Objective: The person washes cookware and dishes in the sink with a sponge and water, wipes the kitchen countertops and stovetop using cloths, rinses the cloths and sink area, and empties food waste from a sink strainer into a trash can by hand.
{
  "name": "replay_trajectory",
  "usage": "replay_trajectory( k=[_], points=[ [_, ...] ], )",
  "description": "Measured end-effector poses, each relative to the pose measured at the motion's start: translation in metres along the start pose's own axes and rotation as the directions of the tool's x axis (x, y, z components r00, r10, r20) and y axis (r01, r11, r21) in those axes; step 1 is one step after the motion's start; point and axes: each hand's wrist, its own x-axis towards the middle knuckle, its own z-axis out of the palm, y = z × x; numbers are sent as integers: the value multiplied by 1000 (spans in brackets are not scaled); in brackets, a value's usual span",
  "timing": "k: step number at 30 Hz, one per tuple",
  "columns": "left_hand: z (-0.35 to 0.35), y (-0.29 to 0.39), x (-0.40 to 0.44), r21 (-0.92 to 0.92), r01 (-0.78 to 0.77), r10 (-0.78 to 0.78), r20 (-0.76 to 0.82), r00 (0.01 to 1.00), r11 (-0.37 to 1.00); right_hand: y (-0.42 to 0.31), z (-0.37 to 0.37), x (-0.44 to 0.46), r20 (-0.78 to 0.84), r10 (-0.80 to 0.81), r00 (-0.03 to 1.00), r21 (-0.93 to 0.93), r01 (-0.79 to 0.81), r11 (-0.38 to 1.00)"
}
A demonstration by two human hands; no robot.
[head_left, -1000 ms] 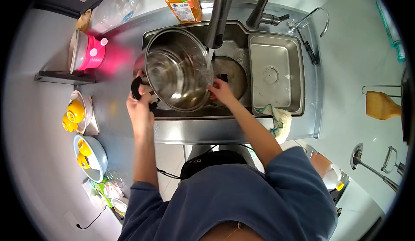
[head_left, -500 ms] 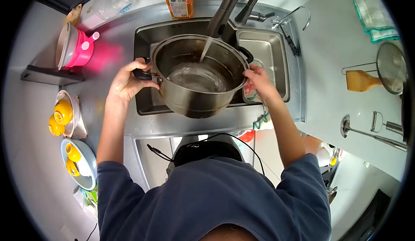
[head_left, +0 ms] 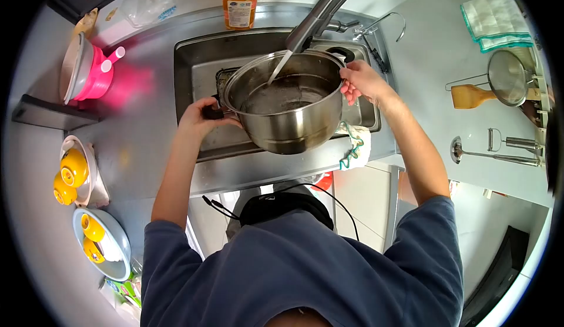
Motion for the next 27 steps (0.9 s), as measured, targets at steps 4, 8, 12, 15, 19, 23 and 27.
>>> replay_trajectory(
  k=[4, 8, 12, 15, 19, 23, 27],
  points=[
    [-3, -14, -3, -152, 65, -75, -62, 995, 986, -23, -3, -12, -22, 4, 1000, -102, -7, 995],
    [1, -29, -8, -246, 159, -181, -67, 981, 956, -31, -17, -18, -53, 35, 998, -165, -43, 985],
    [8, -46, -20, -223, 180, -165, 86, 983, 958, -27, -36, -15, -47, 101, 994, -190, -108, 976],
    [3, -48, -15, -185, 186, -168, 109, 980, 965, -20, -37, -10, -23, 141, 990, -176, -143, 974],
    [-26, -47, 0, -152, 184, -173, 83, 981, 971, -6, -10, -13, -74, -20, 997, -134, 10, 991],
    [-52, -55, 41, 125, -12, 31, -144, 989, 992, 0, 34, -29, -129, -272, 953, -266, 231, 936],
    [-84, -43, 138, 187, 61, 18, -394, 919, 981, 2, 55, -36, -217, -389, 895, -376, 291, 880]
  ],
)
